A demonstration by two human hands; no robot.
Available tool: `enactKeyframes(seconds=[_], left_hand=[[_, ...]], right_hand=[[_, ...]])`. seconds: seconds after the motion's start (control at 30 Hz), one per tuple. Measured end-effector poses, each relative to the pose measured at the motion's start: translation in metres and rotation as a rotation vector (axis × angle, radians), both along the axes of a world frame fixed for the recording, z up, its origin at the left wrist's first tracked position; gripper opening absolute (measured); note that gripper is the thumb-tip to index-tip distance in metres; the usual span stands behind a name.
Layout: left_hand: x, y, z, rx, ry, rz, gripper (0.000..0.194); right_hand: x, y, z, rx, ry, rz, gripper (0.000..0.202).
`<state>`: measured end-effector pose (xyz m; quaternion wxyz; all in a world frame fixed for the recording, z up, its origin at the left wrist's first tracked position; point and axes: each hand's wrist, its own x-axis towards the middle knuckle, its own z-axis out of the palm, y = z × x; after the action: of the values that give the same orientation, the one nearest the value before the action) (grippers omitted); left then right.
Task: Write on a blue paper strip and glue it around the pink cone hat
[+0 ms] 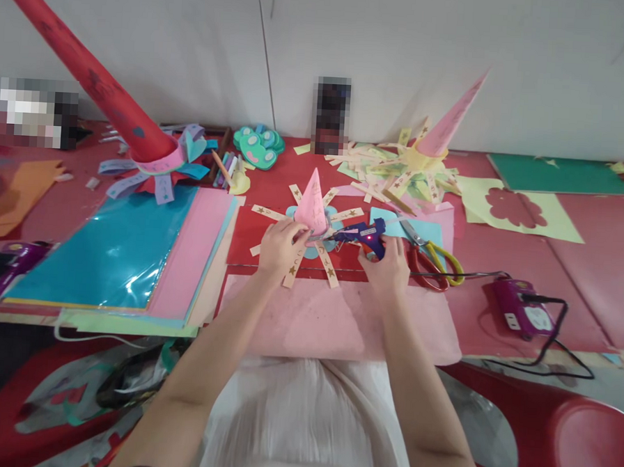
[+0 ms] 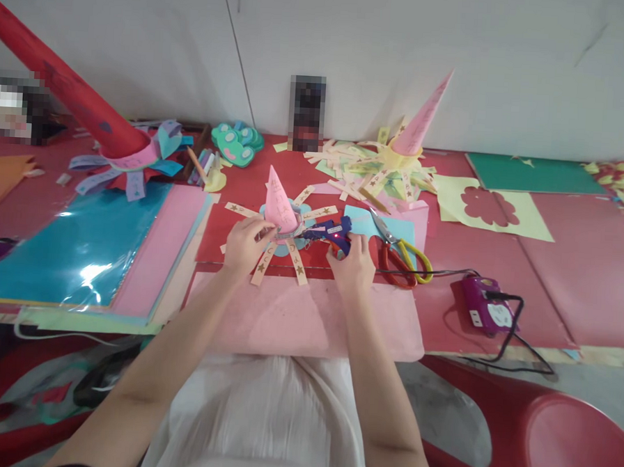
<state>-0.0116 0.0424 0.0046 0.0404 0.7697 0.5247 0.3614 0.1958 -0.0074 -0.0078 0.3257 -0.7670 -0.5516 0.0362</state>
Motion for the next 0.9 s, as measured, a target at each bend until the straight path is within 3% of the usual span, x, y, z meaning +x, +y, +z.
enactKeyframes(seconds=[0.4, 0.9], left_hand=[[-0.0021, -0.0012, 0.0000, -0.077, 0.160, -0.033, 0.019], [-0.0060, 0.0008, 0.0020, -0.089, 0.210, -0.039, 0.012]], right_hand=[[0.0008, -0.0006, 0.0004, 0.007, -0.003, -0.011, 0.031], [0.0012, 0.0001, 0.0002, 0.012, -0.012, -0.009, 0.032]])
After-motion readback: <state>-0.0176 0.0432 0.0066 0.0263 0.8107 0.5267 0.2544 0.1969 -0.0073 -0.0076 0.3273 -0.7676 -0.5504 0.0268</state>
